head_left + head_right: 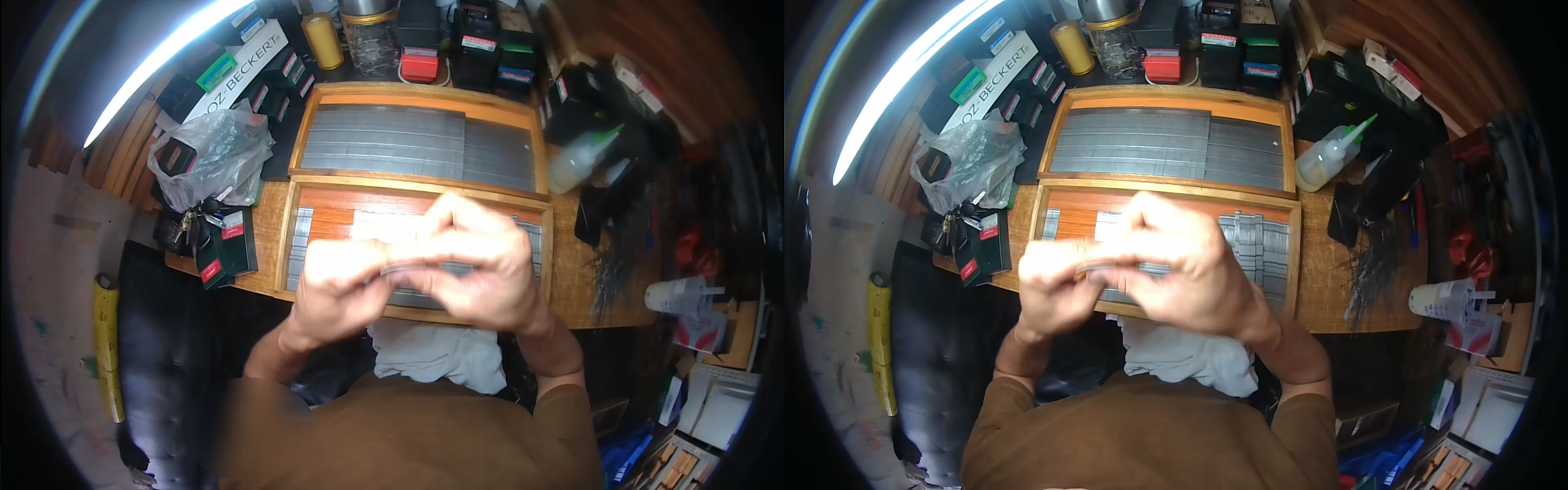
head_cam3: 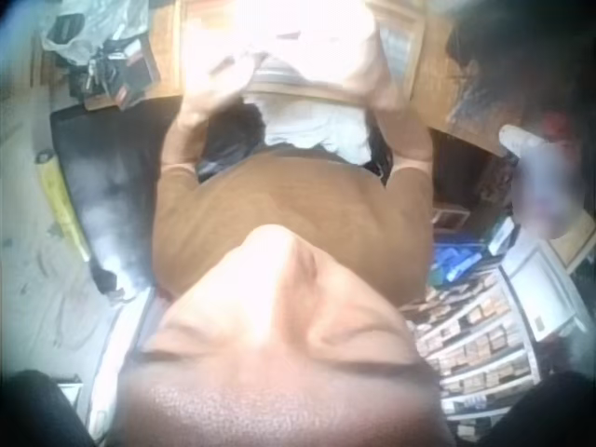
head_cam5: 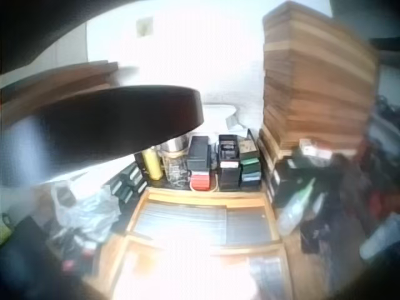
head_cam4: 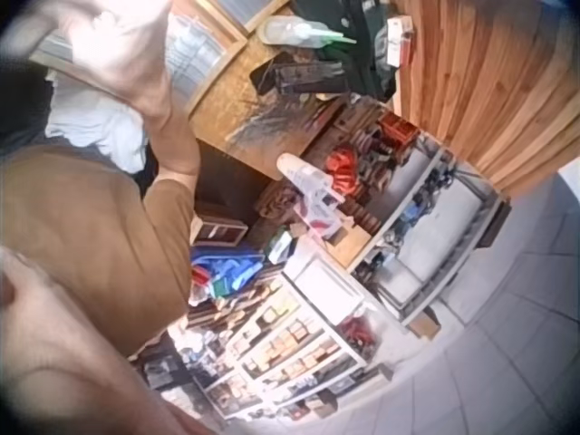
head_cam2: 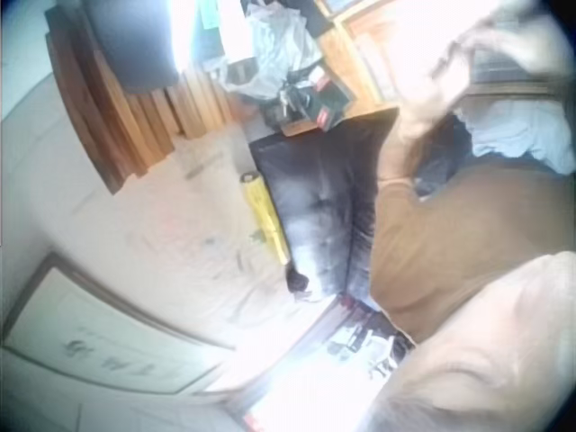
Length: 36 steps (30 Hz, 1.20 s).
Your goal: The person repeatedly picks up small metal strips from a wooden tray and joins them end-to-end by hand, forming longer linked assemblies. The person places the assembled pieces back into the tray and continues the process with additional strips.
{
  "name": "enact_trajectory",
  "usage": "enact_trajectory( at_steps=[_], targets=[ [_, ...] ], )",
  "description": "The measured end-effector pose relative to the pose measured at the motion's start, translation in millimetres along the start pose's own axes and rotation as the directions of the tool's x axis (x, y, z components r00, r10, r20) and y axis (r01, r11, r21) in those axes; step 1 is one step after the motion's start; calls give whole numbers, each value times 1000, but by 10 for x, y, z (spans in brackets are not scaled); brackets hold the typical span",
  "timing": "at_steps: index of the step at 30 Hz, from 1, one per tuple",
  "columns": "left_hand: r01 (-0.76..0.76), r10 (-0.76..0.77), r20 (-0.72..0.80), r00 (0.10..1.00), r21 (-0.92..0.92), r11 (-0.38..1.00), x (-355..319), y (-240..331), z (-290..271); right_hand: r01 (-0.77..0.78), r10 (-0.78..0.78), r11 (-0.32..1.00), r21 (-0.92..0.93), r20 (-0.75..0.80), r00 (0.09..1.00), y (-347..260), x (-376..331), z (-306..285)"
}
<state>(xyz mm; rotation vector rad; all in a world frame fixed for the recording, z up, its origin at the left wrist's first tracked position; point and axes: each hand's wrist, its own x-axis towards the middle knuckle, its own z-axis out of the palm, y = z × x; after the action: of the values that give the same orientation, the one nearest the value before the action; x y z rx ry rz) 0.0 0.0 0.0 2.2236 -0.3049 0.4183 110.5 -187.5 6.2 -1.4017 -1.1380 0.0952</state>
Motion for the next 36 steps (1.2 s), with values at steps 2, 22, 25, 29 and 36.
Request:
enact_trajectory(
  at_steps=[2, 22, 25, 29, 36],
  targets=[
    [41, -57, -49, 997, -281, 959, -88, 157, 101, -92, 91, 995, 31, 40, 995, -179, -148, 42],
    [182, -203, -23, 979, -351, 918, -1053, -149, 975, -421, 434, 893, 159, -58, 899, 165, -1366, 528],
    [204, -223, -9, 975, -374, 905, -1066, -138, 972, -405, 418, 899, 165, -52, 907, 176, -1354, 524],
    [215, -227, 12, 974, -380, 900, -1047, -131, 954, -414, 427, 894, 174, -43, 903, 170, -1344, 519],
    [222, -236, 8, 972, -366, 903, -1040, -144, 952, -435, 447, 882, 180, -30, 894, 171, -1332, 507]
  ],
)
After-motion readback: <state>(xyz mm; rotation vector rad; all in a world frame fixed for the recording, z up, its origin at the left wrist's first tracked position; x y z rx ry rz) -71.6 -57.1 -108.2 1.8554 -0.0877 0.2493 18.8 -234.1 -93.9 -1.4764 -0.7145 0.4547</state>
